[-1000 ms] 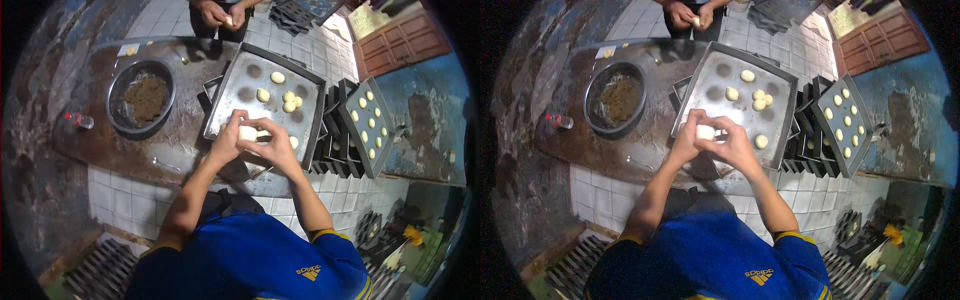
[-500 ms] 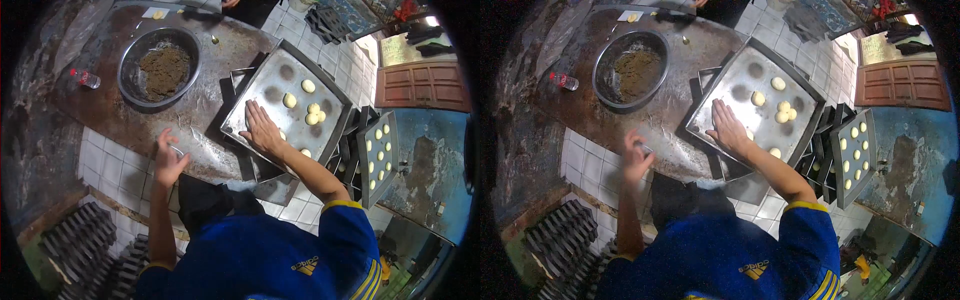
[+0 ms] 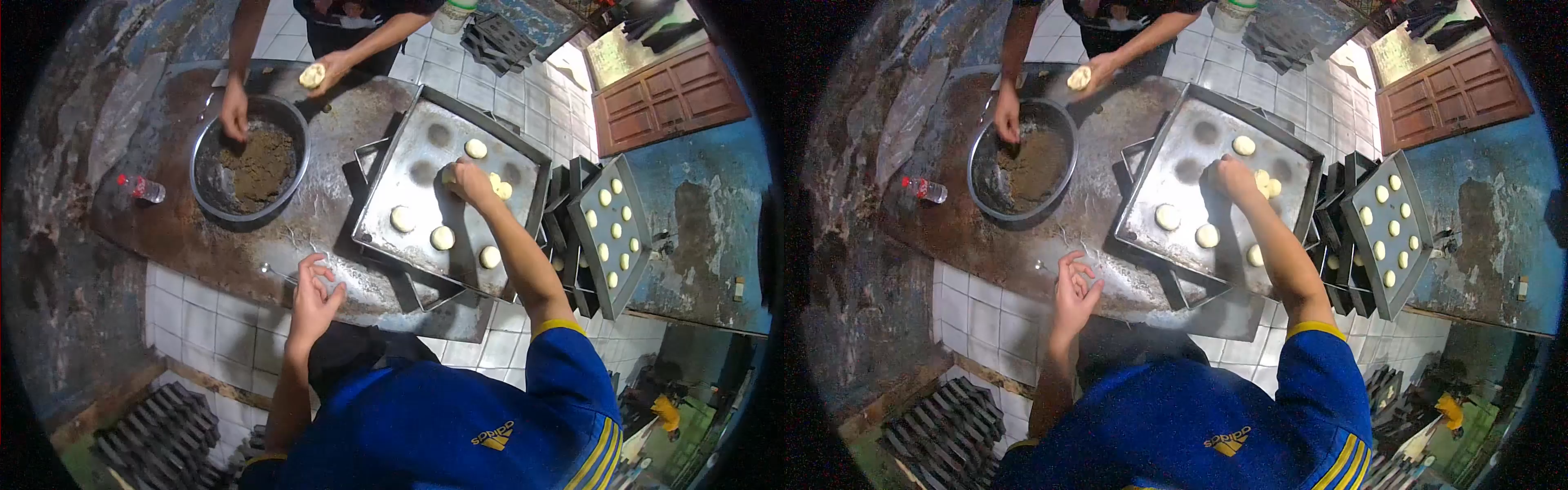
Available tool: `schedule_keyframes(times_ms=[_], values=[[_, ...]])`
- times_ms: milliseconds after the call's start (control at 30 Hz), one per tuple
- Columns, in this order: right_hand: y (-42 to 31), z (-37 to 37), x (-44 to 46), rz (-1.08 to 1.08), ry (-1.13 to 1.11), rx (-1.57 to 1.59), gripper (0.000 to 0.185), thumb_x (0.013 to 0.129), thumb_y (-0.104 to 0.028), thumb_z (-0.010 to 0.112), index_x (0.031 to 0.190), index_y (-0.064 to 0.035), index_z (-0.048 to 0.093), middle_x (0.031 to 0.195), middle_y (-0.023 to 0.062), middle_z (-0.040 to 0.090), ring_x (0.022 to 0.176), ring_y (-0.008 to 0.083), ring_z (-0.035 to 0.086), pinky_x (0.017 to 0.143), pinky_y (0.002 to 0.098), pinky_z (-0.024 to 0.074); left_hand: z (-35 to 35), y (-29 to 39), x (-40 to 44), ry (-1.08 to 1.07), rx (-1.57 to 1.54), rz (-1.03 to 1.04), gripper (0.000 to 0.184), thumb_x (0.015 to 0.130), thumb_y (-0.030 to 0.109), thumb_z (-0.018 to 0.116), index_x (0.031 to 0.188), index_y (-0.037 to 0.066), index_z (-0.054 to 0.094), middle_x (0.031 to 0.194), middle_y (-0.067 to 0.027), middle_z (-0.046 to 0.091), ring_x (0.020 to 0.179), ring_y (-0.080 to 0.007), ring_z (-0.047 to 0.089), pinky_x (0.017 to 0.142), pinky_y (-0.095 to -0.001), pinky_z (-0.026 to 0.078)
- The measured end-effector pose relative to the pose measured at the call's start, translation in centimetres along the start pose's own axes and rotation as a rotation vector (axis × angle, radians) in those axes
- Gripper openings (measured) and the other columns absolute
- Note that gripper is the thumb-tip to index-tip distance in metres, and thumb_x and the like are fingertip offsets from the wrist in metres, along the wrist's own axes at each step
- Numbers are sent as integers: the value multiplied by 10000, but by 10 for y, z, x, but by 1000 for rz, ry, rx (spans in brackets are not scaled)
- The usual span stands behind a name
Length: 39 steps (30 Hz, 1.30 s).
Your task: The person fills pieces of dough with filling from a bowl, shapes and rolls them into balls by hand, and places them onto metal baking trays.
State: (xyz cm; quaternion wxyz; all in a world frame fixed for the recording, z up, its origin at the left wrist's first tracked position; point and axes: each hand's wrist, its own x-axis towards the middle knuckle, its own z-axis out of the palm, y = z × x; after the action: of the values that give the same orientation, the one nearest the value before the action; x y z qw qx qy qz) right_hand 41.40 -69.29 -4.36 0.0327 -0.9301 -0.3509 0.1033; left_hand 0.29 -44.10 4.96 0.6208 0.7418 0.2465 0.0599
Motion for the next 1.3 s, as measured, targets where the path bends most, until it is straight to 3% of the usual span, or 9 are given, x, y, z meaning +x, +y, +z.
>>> schedule_keyframes(times_ms=[167, 300, 500, 767, 867, 1033, 1167, 1233, 1300], values=[[-16, -36, 3, 47, -209, 328, 445, 818, -149, 837, 1218, 16, 732, 1047, 176, 772, 963, 334, 756, 873, 434, 601, 18, 22, 49, 15, -267, 81, 456, 999, 33, 698, 1412, 8, 506, 1122, -83, 673, 1020, -139, 666, 941, -291, 536], [-100, -87, -44, -50, -171, 1073, 317, 855, -71, 855, 1137, 41, 761, 1013, 69, 789, 945, 136, 733, 854, 307, 586, 56, 49, 100, 39, -302, 26, 564, 1148, 465, 419, 1477, 15, 499, 1344, -169, 665, 1280, -278, 628, 1082, -375, 479], [-231, -129, -105, 67, 173, 1269, 311, 857, -119, 861, 1115, 28, 769, 942, 78, 760, 882, 108, 660, 820, 310, 542, 71, 93, 127, 144, -366, 154, 603, 1156, 472, 415, 907, -16, 669, 782, -76, 687, 731, -162, 638, 682, -353, 505], [-338, -129, -61, 213, 714, 1444, 167, 969, -133, 774, 977, 32, 743, 907, 70, 761, 856, 106, 664, 788, 273, 529, 1, 126, 129, 139, -651, 208, 636, 1121, 582, 445, 815, 44, 590, 754, 21, 600, 695, -71, 555, 588, -289, 434], [-363, -135, -35, 166, 640, 1586, 148, 995, -104, 748, 962, 37, 778, 860, 40, 765, 743, 70, 645, 690, 240, 513, -53, 92, 142, -185, -821, 272, 345, 1095, 372, 623, 900, 92, 573, 781, 74, 546, 710, -29, 512, 606, -244, 417], [-420, -171, -15, 160, 36, 1490, 270, 1045, -239, 704, 1059, 23, 767, 965, 17, 743, 871, 69, 645, 769, 244, 516, -148, 57, 150, -119, -975, 85, 162, 1056, 210, 648, 1053, 63, 580, 972, -24, 599, 860, -80, 602, 770, -239, 504], [-465, -166, 17, -117, -209, 891, 342, 1061, -292, 670, 1252, -21, 757, 883, 44, 643, 820, 141, 636, 777, 295, 524, -197, -14, 138, -226, -358, 309, 616, 817, 141, 857, 1359, 8, 598, 1252, -135, 685, 1196, -235, 652, 1001, -384, 526], [-484, -147, 43, -108, -240, 880, 383, 1074, -340, 641, 1295, -46, 747, 898, 67, 575, 811, 175, 622, 768, 329, 526, -204, -54, 124, 67, -335, 276, 536, 780, 154, 874, 1251, 9, 663, 1158, -163, 745, 1098, -266, 718, 942, -391, 560], [-500, -122, 78, -92, -264, 874, 374, 1095, -293, 590, 1388, -86, 694, 1097, 142, 675, 1086, 252, 638, 941, 347, 493, -250, -70, 125, -134, -191, 191, 588, 751, 196, 914, 1246, 5, 663, 1164, -155, 740, 1087, -271, 718, 959, -403, 563]])
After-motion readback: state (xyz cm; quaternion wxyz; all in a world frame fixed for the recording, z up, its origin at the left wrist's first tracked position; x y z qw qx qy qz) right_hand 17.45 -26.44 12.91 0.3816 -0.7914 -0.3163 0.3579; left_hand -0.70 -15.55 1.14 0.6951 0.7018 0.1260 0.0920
